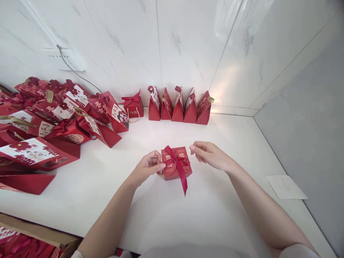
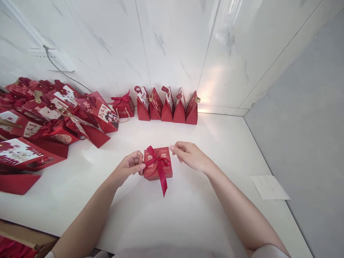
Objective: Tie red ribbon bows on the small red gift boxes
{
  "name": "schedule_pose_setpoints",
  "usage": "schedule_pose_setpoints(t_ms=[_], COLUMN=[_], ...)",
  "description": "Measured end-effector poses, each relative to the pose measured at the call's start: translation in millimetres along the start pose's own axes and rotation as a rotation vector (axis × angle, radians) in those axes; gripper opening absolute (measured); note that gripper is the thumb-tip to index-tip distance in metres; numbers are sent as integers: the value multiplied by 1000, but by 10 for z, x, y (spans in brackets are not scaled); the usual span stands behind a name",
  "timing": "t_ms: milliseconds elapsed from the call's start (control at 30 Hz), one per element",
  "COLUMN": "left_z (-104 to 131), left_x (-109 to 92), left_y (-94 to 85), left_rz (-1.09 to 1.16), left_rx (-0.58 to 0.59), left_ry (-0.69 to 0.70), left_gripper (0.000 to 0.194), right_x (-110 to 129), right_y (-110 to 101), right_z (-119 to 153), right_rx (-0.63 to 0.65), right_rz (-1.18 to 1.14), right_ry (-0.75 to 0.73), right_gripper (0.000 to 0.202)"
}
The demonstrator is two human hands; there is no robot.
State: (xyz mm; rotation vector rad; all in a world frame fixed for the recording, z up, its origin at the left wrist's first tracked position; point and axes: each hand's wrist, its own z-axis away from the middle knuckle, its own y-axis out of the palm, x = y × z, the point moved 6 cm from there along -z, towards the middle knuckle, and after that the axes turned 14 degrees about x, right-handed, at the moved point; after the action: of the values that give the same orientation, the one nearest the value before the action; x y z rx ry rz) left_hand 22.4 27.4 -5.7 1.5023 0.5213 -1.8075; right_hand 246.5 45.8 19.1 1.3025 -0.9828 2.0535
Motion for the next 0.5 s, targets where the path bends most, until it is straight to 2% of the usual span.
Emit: schedule_pose_setpoints(t_ms=[67,133,200,367,500], left_z=[5,13,21,22,17], left_x=[17,42,62,77,88], left_y=[-10,-24,-31,-14,-4], left_rz=[-24,-51,-73,-94,-70], left_rx=[-37,-83,-109,-67,-38], left_ry=[-42,-100,-147,-155,-141], left_gripper=[32,33,35,40,37], right_x=[-32,-47,-58,-83,-109], right_y=[91,167,230,341,374], right_z=[30,38,17,-46,-63], right_rx=[175,277,334,448,516], right_rz=[-63,-161,-266,-521,-582], right_ry=[95,134,138,107,95], right_gripper=[47,44,40,38,39])
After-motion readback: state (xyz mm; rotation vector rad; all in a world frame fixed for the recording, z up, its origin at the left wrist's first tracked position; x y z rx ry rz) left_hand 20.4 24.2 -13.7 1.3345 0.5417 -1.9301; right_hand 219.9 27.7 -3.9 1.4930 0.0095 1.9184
